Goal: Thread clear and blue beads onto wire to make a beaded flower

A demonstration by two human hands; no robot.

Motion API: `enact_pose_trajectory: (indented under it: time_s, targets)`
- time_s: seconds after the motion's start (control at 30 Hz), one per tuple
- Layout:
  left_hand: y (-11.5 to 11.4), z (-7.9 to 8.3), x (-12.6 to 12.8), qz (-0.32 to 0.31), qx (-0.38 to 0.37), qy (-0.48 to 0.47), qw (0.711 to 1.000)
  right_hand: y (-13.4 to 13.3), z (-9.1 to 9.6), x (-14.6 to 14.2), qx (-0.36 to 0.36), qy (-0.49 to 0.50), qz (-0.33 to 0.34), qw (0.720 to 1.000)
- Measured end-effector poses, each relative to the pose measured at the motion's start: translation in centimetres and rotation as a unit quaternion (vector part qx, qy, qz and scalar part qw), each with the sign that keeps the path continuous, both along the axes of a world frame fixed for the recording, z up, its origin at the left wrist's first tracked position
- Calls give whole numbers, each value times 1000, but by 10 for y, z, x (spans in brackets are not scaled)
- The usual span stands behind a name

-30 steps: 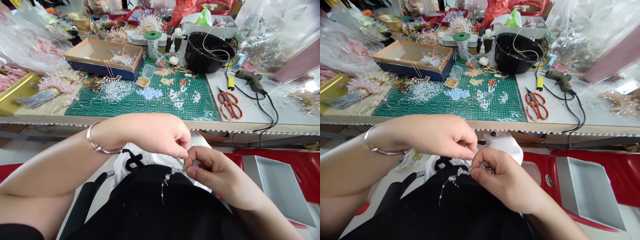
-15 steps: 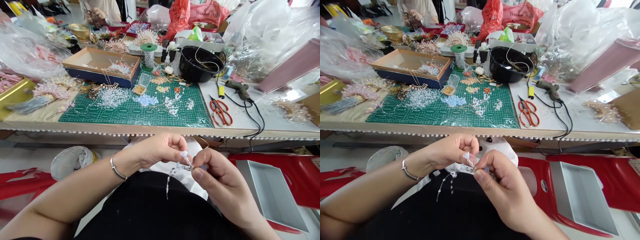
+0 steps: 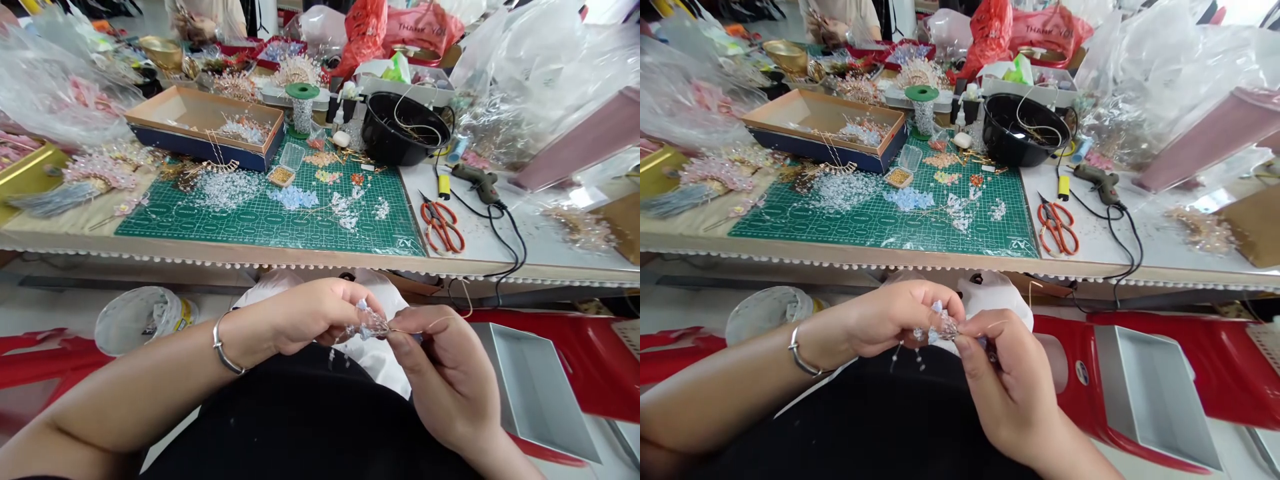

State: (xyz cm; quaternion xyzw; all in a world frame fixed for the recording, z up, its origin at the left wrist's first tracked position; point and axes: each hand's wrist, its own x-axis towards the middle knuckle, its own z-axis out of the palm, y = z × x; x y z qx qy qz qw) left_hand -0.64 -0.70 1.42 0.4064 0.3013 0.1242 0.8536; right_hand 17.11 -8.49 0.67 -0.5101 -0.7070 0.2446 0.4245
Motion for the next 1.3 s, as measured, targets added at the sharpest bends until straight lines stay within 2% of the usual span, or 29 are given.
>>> enact_pose_trajectory:
  time_s: [0.13, 0.2, 0.33, 0.4, 0.5, 0.6, 0.7, 0.8, 0.9, 0.97, 1.07, 1.3]
  targets:
    - [-4, -3, -1, -9, -47, -62, 997, 0, -6, 2, -9, 65, 22, 998]
    - [-6, -3, -1, 5, -49, -64, 997, 1, -7, 2, -6, 83, 35, 996]
    - [-5, 0, -1, 65, 25, -16, 997, -1, -4, 1, 6, 56, 19, 998]
    - [-3, 3, 0, 78, 62, -26, 995, -2, -1, 0, 1, 34, 13, 999]
    - [-1, 7, 0, 84, 81, -58, 991, -4, 3, -2, -6, 6, -6, 1000]
    - [1, 9, -1, 63, 85, -57, 993, -4, 8, -3, 6, -16, -8, 1000]
    - [3, 10, -2, 14, 82, -28, 996, -3, 10, -3, 17, -11, 37, 999]
    - [6, 10, -1, -31, 46, -18, 998, -3, 9, -1, 5, 2, 79, 997]
    - [5, 9, 1, -61, 1, -23, 998, -3, 8, 0, -32, 14, 93, 995]
    - [2, 9, 2, -55, -29, -20, 998, -2, 7, 1, -28, 31, 83, 996]
    - [-5, 7, 3, -14, -67, -43, 997, 1, 9, 1, 1, 44, 40, 998]
    - [-20, 2, 1, 29, -80, -121, 989, 9, 11, 2, 35, -78, -65, 994]
